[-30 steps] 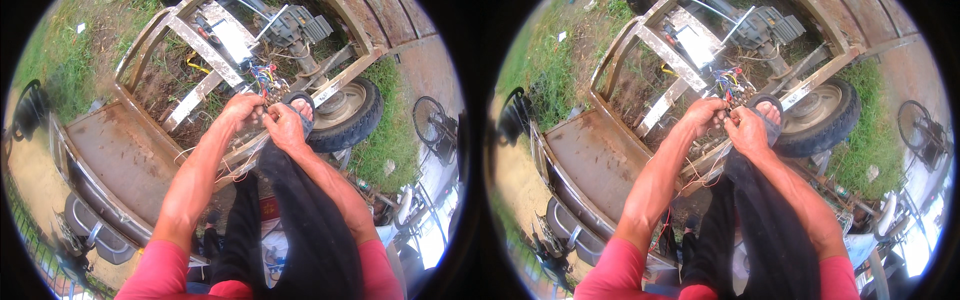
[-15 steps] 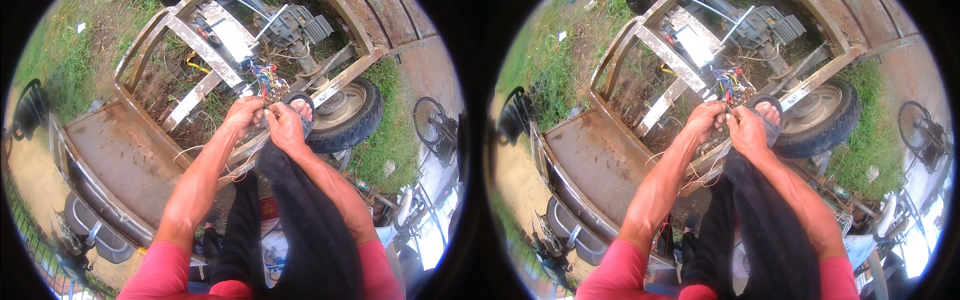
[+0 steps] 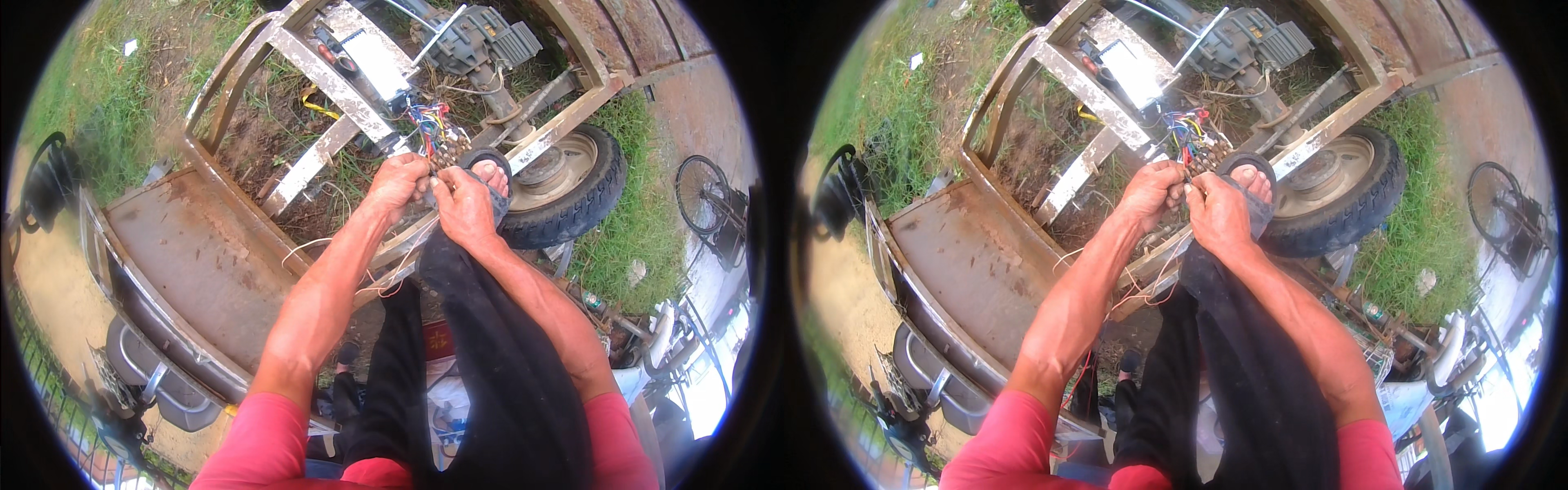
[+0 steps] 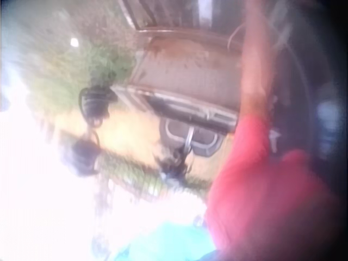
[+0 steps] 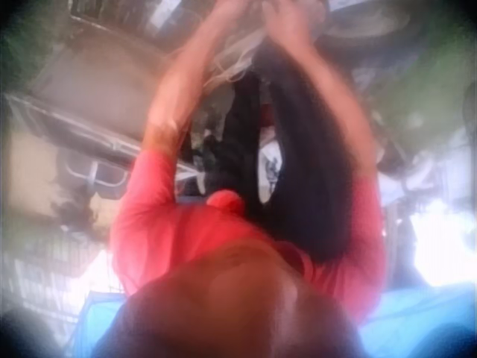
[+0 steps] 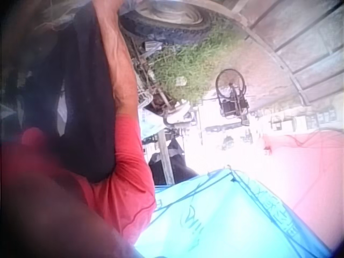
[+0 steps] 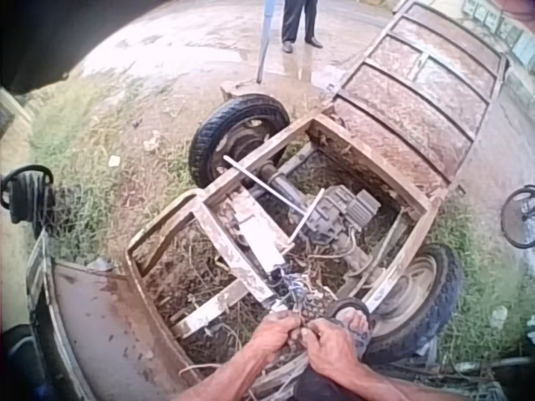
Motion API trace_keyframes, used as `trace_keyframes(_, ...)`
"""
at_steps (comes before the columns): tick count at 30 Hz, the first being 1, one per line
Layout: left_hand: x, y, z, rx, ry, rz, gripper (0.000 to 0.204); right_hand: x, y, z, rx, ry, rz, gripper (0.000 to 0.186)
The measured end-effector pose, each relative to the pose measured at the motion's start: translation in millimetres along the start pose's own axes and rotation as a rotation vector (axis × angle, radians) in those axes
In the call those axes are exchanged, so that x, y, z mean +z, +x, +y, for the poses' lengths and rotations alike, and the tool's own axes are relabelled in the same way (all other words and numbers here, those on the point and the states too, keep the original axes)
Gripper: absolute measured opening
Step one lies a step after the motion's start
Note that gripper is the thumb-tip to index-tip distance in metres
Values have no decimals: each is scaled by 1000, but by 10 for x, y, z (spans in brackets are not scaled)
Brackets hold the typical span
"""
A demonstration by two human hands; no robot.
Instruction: The person works on a bundle of multicolored wires attached to a metal frame, repeatedly twisting and adjusting individual strands. The hands manipulate the wires by hand, occasionally repositioning the bundle within the frame.
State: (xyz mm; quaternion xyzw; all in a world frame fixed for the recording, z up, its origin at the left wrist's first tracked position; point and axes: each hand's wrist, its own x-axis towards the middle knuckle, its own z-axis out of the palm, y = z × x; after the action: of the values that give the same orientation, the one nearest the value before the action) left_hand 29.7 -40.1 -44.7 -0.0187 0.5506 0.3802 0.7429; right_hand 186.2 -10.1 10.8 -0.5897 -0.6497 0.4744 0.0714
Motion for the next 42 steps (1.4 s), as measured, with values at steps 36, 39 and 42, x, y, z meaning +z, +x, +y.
trace_keyframes(36,204,-85,181,18,258,141,11,50,-10,88,-14,-117,-22,26)
trace_keyframes(39,186,-105,144,25,201,165,12,36,-7,38,-22,-107,-24,27)
trace_keyframes(42,141,-23,-18,51,125,167,12,24,-10,14,-19,-102,-21,27)
